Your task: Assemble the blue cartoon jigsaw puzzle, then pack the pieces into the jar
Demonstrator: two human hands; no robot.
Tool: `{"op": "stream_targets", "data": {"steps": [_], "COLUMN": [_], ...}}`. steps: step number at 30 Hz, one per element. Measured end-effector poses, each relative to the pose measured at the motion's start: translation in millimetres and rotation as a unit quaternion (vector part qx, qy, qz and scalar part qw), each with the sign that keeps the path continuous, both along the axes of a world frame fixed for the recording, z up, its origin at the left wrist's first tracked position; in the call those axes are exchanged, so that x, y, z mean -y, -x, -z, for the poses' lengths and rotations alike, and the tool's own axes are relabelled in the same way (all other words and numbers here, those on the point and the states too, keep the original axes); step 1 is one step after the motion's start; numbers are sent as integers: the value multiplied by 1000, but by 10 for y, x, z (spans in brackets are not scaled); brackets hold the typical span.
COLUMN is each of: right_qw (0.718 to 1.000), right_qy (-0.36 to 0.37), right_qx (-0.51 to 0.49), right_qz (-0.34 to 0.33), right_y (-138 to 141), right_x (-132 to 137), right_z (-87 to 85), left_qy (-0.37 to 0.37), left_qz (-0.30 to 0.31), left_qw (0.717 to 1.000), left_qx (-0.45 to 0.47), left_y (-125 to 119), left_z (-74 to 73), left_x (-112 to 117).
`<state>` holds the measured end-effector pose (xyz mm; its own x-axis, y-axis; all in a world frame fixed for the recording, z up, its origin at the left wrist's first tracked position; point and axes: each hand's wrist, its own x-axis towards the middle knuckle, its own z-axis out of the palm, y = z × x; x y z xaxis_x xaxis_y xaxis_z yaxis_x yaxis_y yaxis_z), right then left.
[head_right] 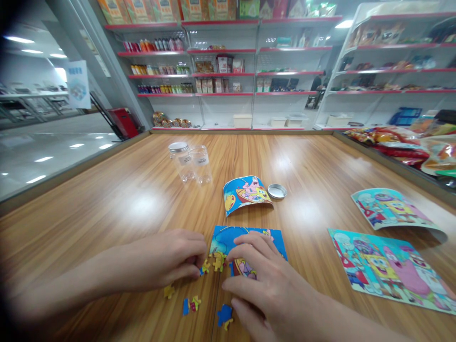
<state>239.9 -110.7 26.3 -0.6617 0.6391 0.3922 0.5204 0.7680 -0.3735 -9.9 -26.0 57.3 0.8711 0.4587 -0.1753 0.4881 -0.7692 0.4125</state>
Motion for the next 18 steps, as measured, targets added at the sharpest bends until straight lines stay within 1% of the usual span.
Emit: {"op": "stream_targets", "data": {"steps": [5, 8, 13, 18], "right_qw": [999, 998, 998, 998], "right_qy": [12, 20, 23, 18], "right_qx": [34, 46, 54, 54], "right_qz": [-29, -33, -38, -40], "right_y": [-14, -20, -31, -38], "right_x": [25, 22, 11, 27], "right_z": [-4, 8, 11, 8], "left_qy": [6, 4, 23, 19], "left_qz": [6, 12, 8, -7], "left_qw": [1000, 1000, 1000, 1000], "left_qx": [9, 14, -11, -20], "left_y": [-8, -25, 1, 63], "left_z": [-39, -56, -73, -156], "left_x": [1, -2, -23, -45]}}
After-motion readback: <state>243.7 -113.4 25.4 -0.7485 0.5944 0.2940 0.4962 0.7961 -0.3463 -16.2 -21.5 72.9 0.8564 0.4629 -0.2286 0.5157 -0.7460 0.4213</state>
